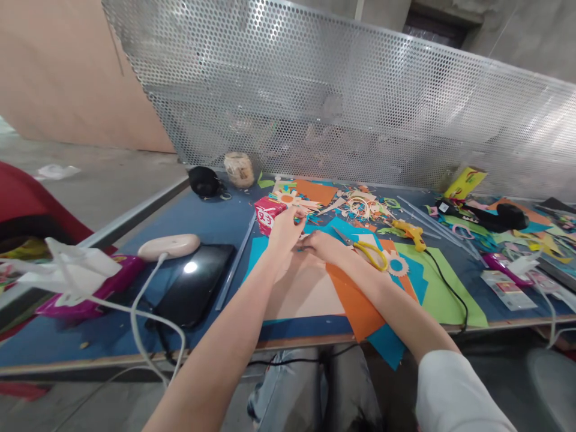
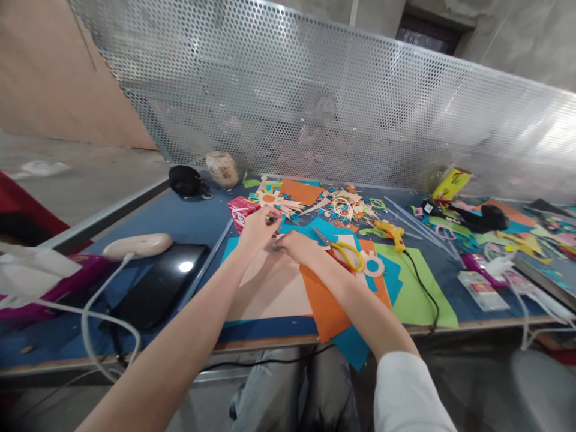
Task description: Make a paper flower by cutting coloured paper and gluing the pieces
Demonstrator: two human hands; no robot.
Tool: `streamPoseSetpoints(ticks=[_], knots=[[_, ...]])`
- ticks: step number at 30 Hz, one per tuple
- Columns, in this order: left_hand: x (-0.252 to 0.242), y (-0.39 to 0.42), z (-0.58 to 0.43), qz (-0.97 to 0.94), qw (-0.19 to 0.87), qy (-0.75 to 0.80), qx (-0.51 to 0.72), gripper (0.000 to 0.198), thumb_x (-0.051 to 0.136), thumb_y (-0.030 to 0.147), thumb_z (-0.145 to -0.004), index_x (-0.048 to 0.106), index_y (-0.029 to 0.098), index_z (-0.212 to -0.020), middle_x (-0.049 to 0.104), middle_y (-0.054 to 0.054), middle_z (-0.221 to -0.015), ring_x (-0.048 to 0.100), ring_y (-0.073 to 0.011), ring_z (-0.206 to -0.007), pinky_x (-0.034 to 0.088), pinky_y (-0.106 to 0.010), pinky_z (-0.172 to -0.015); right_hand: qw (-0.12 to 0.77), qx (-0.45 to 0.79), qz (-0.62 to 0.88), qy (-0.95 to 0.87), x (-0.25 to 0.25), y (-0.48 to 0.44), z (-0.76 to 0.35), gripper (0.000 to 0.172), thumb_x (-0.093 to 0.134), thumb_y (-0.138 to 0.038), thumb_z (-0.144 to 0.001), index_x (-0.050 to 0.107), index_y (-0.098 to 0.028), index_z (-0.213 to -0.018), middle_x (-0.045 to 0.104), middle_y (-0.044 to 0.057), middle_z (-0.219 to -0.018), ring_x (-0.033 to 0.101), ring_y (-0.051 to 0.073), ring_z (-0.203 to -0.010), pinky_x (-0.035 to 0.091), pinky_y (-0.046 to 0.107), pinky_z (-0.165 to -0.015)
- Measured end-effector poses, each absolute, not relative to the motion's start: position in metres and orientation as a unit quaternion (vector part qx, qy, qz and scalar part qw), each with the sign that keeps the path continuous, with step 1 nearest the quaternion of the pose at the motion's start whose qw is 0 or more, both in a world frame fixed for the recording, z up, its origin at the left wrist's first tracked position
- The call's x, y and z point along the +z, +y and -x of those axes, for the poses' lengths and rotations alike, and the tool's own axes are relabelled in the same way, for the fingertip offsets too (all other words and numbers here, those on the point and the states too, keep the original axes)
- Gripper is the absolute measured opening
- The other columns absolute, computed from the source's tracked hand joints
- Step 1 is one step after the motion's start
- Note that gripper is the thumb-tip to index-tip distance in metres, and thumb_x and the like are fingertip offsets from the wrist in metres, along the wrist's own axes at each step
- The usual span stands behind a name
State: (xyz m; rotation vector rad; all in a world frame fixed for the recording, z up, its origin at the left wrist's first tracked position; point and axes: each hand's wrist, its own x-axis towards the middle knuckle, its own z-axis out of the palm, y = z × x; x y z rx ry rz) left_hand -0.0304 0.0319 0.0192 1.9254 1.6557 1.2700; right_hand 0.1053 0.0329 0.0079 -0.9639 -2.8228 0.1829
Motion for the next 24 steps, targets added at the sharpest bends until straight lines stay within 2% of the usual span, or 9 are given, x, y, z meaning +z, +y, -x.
streamPoseSetpoints(ticks=[3,8,17,24], knots=[[0.022,0.026,0.031,-0.663,0.168,0.607,0.404,0.012,0.051,0.014,-0.074,0.057,0.017,-0.083,0.066,-0.003,-0.085,0.061,-0.0117,-0.062,0.047,-0.021,-0.061,0.031,0.018,0.342,-0.939,0.006,0.027,-0.102,0.032,0.045,-0.003,-0.081,0.065,-0.019,-0.101,0.067,0.005,-0.097,0.058,0.015,-0.092,0.04,0.022,-0.079],[0.022,0.013,0.029,-0.654,0.101,0.641,0.39,0.014,0.048,0.01,-0.073,0.057,0.016,-0.083,0.065,-0.005,-0.082,0.061,-0.0166,-0.077,0.047,-0.027,-0.073,0.048,0.011,0.376,-0.925,0.002,0.019,-0.099,0.028,0.044,-0.005,-0.082,0.063,-0.012,-0.101,0.065,0.012,-0.09,0.058,0.019,-0.091,0.041,0.025,-0.077],[0.02,0.012,0.029,-0.631,0.142,0.657,0.388,0.013,0.047,0.01,-0.075,0.054,0.016,-0.084,0.064,-0.006,-0.085,0.061,-0.0162,-0.078,0.048,-0.027,-0.071,0.119,0.033,0.428,-0.895,0.002,0.021,-0.104,0.024,0.044,-0.006,-0.082,0.061,-0.008,-0.099,0.063,0.012,-0.098,0.056,0.017,-0.093,0.041,0.024,-0.08],[0.019,0.016,0.03,-0.62,0.171,0.659,0.39,0.015,0.048,0.009,-0.075,0.055,0.015,-0.086,0.064,-0.004,-0.083,0.059,-0.0103,-0.058,0.046,-0.022,-0.059,0.251,0.103,0.427,-0.863,0.004,0.032,-0.117,0.02,0.047,-0.007,-0.079,0.063,-0.013,-0.09,0.065,0.008,-0.091,0.057,0.015,-0.089,0.042,0.025,-0.081]])
